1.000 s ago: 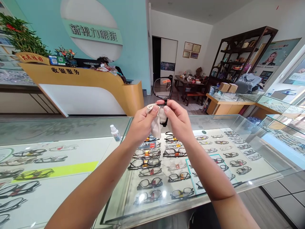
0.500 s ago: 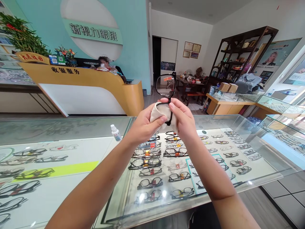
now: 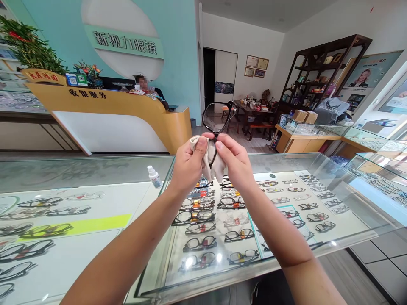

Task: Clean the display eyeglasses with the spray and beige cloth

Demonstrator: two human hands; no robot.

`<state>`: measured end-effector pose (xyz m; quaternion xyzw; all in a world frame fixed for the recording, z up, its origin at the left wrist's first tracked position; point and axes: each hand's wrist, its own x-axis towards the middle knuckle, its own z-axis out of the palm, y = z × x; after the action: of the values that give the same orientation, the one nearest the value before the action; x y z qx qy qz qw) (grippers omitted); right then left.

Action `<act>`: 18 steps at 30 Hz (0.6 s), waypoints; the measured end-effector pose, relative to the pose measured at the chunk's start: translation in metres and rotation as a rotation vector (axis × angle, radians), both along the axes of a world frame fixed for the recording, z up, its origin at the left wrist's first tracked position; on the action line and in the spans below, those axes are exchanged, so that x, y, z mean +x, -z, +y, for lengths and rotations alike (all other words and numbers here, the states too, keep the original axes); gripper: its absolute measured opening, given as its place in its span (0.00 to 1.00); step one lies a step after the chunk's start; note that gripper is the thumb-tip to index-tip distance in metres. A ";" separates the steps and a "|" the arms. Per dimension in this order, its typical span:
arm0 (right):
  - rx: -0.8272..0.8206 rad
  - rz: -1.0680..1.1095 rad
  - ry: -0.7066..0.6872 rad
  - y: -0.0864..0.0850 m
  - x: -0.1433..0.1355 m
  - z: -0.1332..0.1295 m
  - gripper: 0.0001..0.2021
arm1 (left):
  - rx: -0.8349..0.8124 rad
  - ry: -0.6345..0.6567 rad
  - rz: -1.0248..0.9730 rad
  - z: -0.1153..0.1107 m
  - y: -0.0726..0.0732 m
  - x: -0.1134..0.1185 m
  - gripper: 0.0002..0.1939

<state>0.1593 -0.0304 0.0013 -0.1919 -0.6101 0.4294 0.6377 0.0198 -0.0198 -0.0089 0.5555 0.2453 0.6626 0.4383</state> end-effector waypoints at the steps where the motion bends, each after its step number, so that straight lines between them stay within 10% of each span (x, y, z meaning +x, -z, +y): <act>1: 0.021 0.006 0.009 0.000 0.000 0.001 0.11 | -0.017 0.024 -0.007 0.000 -0.001 0.000 0.27; 18: -0.039 0.048 0.054 0.006 0.003 0.008 0.17 | -0.107 0.211 0.034 -0.001 -0.006 -0.006 0.28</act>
<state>0.1622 -0.0225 -0.0050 -0.2105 -0.5807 0.4281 0.6597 0.0137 -0.0209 -0.0027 0.5652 0.2276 0.5893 0.5306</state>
